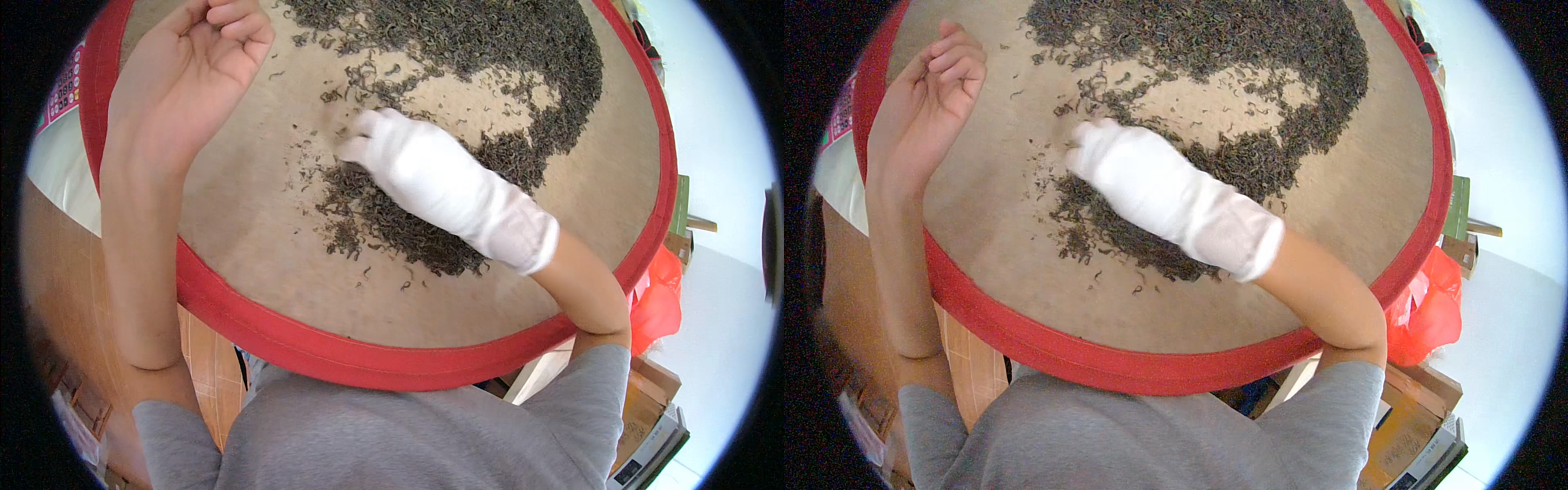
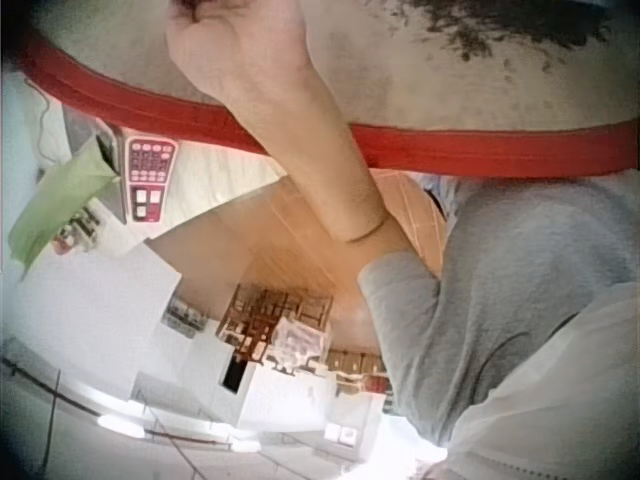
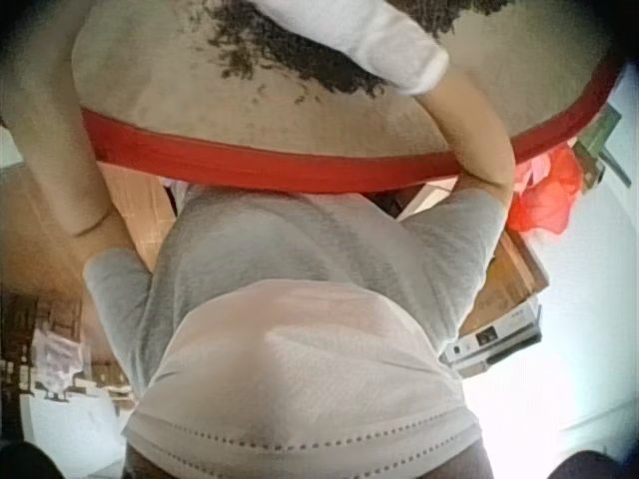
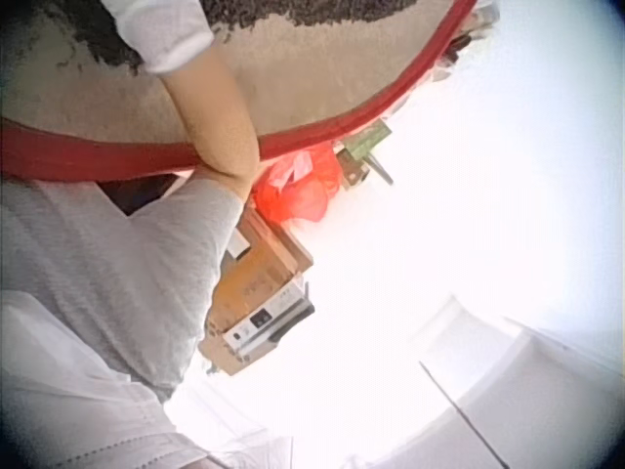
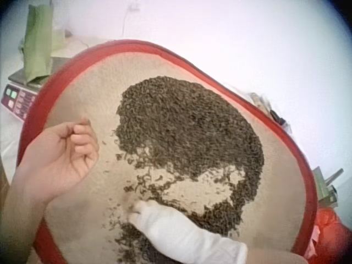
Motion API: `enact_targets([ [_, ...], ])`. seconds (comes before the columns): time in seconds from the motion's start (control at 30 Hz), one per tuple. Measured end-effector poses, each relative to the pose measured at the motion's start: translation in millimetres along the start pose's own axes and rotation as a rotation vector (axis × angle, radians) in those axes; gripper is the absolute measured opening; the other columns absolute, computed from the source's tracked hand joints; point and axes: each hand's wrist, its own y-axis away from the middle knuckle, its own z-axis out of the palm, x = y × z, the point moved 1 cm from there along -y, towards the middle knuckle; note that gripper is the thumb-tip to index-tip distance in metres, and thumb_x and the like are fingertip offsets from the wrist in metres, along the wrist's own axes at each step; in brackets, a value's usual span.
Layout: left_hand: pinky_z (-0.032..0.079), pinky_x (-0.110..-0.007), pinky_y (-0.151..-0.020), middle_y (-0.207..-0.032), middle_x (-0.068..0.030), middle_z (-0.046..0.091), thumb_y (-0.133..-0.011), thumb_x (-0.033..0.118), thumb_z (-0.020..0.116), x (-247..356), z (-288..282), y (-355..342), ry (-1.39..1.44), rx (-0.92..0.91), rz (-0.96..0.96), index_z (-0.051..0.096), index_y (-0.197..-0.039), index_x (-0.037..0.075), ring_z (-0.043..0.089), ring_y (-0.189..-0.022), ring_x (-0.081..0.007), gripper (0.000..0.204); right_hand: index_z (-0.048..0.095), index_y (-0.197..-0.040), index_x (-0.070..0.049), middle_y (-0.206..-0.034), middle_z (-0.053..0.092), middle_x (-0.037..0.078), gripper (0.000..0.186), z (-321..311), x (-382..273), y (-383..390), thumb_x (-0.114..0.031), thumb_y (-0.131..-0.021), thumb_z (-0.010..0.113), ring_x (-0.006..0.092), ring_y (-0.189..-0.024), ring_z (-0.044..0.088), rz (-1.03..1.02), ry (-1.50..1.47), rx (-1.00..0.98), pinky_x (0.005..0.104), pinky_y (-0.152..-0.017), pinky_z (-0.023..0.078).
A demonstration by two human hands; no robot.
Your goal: The person sorts dried tea leaves by hand on a large flat tray, picking out stems and debris, then transfers the sorted leaves into a green bag and weighs it on a digital scale.
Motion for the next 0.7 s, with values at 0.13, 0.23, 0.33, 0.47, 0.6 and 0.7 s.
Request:
enact_targets([
  [0.13,0.035,-0.026,-0.067,-0.080,-0.0038,0.038,-0.098,0.005,0.031,-3,-7,2,-0.060,0.028,0.014,0.047,-0.107,-0.005,0.037,-0.071,-0.0135,0.021,0.067,-0.098,-0.008,-0.095,0.065,0.010,0.020,-48,13,46,0.000,-0.081,0.059,0.0235,-0.089,0.063,0.226,-0.512,-0.008,0.0315,-0.078,0.052],
  [0.23,0.034,-0.025,-0.065,-0.080,-0.0033,0.038,-0.098,0.005,0.031,0,-11,-1,-0.117,0.035,-0.012,0.047,-0.109,-0.006,0.036,-0.070,-0.0126,0.022,0.066,-0.115,-0.011,-0.099,0.067,0.006,0.031,-78,13,75,-0.005,-0.085,0.059,0.0134,-0.085,0.062,0.629,-0.710,-0.010,0.0253,-0.079,0.049],
  [0.33,0.034,-0.024,-0.064,-0.080,-0.0027,0.038,-0.099,0.006,0.031,-8,-14,-4,-0.151,0.057,-0.043,0.048,-0.110,-0.006,0.036,-0.070,-0.0118,0.023,0.064,-0.118,-0.008,-0.098,0.067,0.011,0.032,-74,29,92,-0.003,-0.087,0.055,0.0204,-0.087,0.063,0.547,-0.469,0.162,0.0280,-0.081,0.048],
  [0.47,0.035,-0.024,-0.065,-0.082,-0.0024,0.040,-0.100,0.008,0.032,-24,-17,-4,-0.210,0.095,-0.067,0.050,-0.109,-0.005,0.037,-0.070,-0.0116,0.024,0.063,-0.116,-0.006,-0.101,0.065,0.010,0.030,-62,41,105,-0.001,-0.089,0.054,0.0190,-0.092,0.061,0.565,-0.315,0.170,0.0256,-0.084,0.046],
  [0.6,0.040,-0.023,-0.067,-0.083,-0.0026,0.045,-0.101,0.010,0.036,-43,-23,-4,-0.315,-0.018,-0.111,0.050,-0.107,-0.003,0.042,-0.073,-0.0116,0.021,0.066,-0.105,-0.006,-0.097,0.065,0.015,0.023,-52,32,93,-0.007,-0.082,0.062,0.0321,-0.091,0.062,0.342,-0.221,0.277,0.0371,-0.083,0.049],
  [0.7,0.040,-0.022,-0.065,-0.081,-0.0013,0.045,-0.100,0.011,0.038,-52,-23,-4,-0.396,0.058,-0.093,0.051,-0.106,-0.001,0.042,-0.072,-0.0103,0.019,0.068,-0.098,-0.008,-0.109,0.062,0.015,0.025,-34,19,86,-0.014,-0.074,0.071,0.0334,-0.099,0.059,0.183,-0.138,0.228,0.0401,-0.087,0.048],
])
